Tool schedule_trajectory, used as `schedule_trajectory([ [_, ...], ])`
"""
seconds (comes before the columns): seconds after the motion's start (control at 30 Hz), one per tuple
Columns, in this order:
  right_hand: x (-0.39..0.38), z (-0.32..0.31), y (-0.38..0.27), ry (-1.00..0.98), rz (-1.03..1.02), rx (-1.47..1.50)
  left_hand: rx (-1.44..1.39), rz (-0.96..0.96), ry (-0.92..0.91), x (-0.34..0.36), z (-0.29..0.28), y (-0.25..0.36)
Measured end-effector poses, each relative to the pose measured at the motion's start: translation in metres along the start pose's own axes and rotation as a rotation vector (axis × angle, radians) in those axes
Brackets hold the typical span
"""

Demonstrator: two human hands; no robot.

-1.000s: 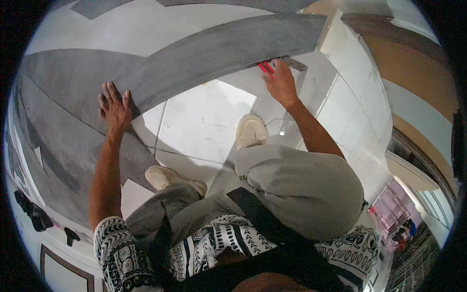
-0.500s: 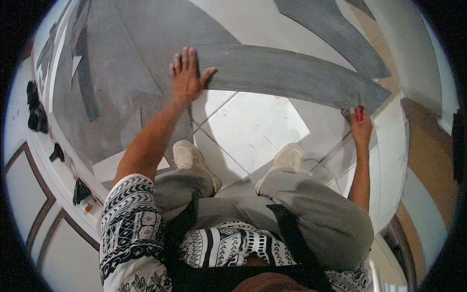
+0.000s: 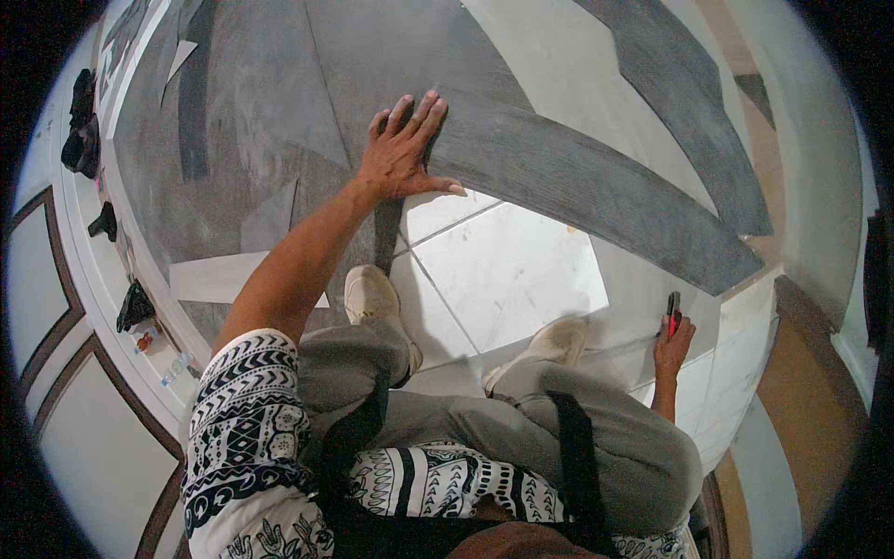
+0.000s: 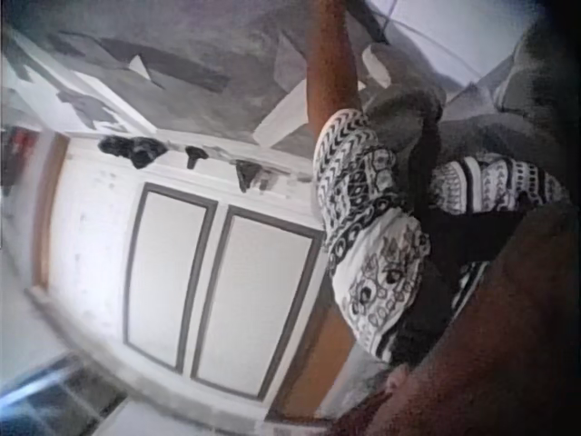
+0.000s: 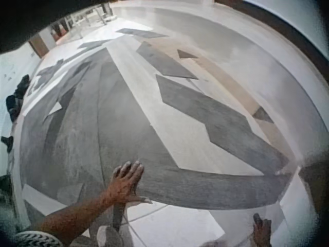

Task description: The person places grey textured tiles onto a white floor, uses a utility knife to score and cut a tile piece, and fits the pieces together on the floor surface.

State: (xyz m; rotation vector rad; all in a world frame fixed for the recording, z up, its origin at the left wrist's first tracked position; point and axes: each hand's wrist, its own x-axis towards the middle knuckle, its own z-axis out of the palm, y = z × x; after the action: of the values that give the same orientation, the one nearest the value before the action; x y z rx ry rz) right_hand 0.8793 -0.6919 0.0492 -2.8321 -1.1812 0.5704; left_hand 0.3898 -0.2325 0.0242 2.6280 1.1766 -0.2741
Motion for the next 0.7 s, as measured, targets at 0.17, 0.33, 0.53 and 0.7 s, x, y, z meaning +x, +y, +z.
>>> schedule_trajectory([
  [0.17, -0.010, -0.015, 0.014, -0.074, 0.081, -0.001, -0.023, 0.054, 0.037, 0.006, -0.008, -0.002],
  [0.33, 0.017, -0.013, 0.048, 0.209, -0.056, -0.116, -0.078, 0.130, 0.137, 0.018, -0.007, 0.005],
  [0.53, 0.154, -0.061, -0.095, 0.229, -0.422, -0.182, 0.031, 0.011, -0.158, 0.038, -0.035, 0.006],
  [0.7, 0.192, -0.053, -0.097, 0.166, -0.497, -0.294, 0.024, -0.016, -0.194, 0.043, -0.043, 0.021],
])
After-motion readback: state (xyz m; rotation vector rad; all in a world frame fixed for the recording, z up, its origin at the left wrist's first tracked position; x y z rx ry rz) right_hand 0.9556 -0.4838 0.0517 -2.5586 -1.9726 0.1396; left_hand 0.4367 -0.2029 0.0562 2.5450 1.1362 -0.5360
